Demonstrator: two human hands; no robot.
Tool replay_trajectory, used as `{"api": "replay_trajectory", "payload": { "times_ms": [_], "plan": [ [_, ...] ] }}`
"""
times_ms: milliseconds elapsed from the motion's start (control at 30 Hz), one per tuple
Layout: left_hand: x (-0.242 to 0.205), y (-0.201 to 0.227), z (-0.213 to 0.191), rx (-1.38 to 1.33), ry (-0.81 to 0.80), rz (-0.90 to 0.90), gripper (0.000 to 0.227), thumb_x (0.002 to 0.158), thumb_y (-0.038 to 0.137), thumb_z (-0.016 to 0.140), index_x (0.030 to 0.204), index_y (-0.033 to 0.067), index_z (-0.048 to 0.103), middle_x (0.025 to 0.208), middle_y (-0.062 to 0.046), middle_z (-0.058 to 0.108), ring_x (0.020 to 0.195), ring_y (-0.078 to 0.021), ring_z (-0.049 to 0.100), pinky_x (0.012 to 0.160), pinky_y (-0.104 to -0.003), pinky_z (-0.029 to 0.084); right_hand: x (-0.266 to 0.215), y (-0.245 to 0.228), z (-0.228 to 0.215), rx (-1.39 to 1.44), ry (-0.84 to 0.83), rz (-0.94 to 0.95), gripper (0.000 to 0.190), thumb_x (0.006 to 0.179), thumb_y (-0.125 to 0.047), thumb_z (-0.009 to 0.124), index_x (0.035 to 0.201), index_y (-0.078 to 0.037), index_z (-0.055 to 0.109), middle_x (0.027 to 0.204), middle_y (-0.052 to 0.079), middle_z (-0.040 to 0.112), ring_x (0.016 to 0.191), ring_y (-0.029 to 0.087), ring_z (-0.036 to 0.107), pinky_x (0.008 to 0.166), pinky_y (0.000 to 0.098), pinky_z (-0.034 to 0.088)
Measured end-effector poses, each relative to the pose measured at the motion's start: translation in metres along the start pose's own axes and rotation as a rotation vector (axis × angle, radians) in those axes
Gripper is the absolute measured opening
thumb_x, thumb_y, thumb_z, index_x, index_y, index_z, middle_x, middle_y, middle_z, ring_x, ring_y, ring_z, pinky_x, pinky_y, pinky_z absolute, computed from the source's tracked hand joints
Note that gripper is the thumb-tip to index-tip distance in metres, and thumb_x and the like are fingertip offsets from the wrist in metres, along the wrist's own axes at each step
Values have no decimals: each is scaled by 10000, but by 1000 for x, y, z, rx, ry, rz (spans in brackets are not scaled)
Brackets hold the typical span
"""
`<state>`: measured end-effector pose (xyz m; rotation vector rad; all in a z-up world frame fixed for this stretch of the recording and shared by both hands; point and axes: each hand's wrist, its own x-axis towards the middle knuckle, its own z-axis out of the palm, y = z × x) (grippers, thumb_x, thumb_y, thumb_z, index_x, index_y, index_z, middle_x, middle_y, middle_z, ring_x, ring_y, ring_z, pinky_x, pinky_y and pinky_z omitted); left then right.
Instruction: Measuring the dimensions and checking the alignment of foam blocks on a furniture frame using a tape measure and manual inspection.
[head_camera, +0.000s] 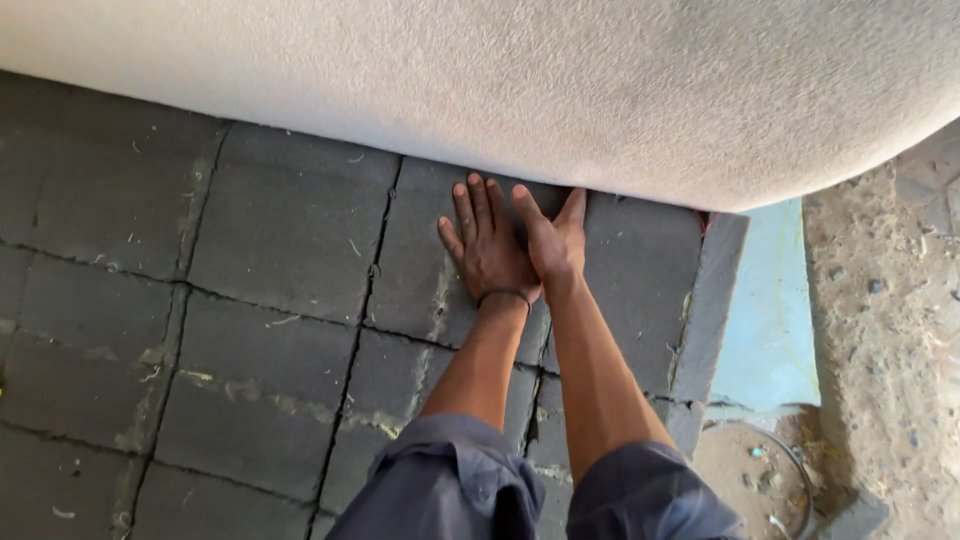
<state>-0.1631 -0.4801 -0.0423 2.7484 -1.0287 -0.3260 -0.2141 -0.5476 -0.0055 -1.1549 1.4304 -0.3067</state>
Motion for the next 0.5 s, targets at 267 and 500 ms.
{"api": "replay_trajectory", "payload": {
  "times_ms": [267,500],
  "plan": [
    [5,-5,-4,61,-175,29,1011,1090,512,608,1897,211,80,1996,-40,-8,1825,-271,-81,1441,-665,-48,-75,39,-10,-265,-77,148,1264,953,-977,469,1890,-207,110,1864,222,394,1673,415,454,1417,571,370],
    [6,-6,-14,33,-177,53,1121,1067,903,332,1890,175,110,1985,-91,-29,1819,-318,-130,1420,-669,-71,-196,13,-27,-99,-191,478,1282,918,-1037,374,1910,-255,154,1905,214,322,1742,441,321,1432,611,327]
  ]
}}
